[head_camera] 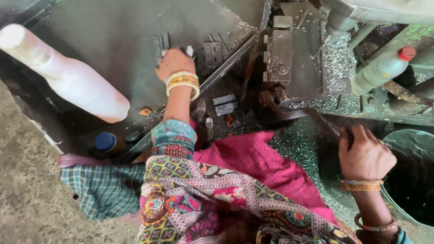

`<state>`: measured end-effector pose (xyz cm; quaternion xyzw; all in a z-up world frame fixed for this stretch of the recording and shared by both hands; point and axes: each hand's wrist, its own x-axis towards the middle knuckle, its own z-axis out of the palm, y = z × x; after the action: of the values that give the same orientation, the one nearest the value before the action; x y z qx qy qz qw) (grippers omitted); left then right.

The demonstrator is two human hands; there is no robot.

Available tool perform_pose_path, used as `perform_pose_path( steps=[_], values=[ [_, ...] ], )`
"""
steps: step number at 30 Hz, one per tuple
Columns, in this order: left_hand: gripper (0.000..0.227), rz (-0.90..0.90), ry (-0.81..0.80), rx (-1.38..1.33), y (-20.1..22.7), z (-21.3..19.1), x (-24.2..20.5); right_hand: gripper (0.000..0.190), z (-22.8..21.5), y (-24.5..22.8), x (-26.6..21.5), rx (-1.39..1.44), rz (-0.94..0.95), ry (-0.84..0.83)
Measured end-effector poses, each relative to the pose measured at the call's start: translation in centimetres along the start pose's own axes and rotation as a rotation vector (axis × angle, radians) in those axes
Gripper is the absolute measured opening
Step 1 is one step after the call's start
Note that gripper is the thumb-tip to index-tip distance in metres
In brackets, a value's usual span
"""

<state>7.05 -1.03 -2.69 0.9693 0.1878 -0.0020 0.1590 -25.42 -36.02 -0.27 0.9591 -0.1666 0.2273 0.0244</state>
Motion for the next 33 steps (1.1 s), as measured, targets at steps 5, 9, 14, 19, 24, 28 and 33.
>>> perform_pose_path(
  steps=[5,9,14,19,24,28,33],
  values=[
    [0.049,0.112,0.335,0.147,-4.7,3.4,7.1,0.025,-0.1,-0.1,0.3,-0.01,-0.003,0.014],
    [0.016,0.201,0.25,0.267,-7.6,4.8,10.1,0.025,-0.6,-0.8,0.7,0.022,0.043,-0.013],
    [0.02,0.169,0.295,0.165,-9.3,1.7,7.9,0.03,-2.1,-1.2,1.1,0.052,0.064,-0.141],
    [0.042,0.377,0.455,-0.394,-2.1,-2.8,-2.5,0.043,-3.1,-0.8,2.8,0.289,0.053,-0.338],
    [0.035,0.687,-0.276,-0.918,8.1,-1.6,-18.4,0.051,-2.4,0.4,3.9,0.498,0.013,-0.22],
    [0.03,0.846,-0.508,-1.037,12.1,0.0,-25.4,0.032,-2.0,0.6,4.0,0.821,0.237,-0.131],
    [0.026,0.76,-0.543,-1.025,11.9,1.2,-26.2,0.021,-2.2,0.1,3.5,0.907,0.301,-0.072]
  ],
)
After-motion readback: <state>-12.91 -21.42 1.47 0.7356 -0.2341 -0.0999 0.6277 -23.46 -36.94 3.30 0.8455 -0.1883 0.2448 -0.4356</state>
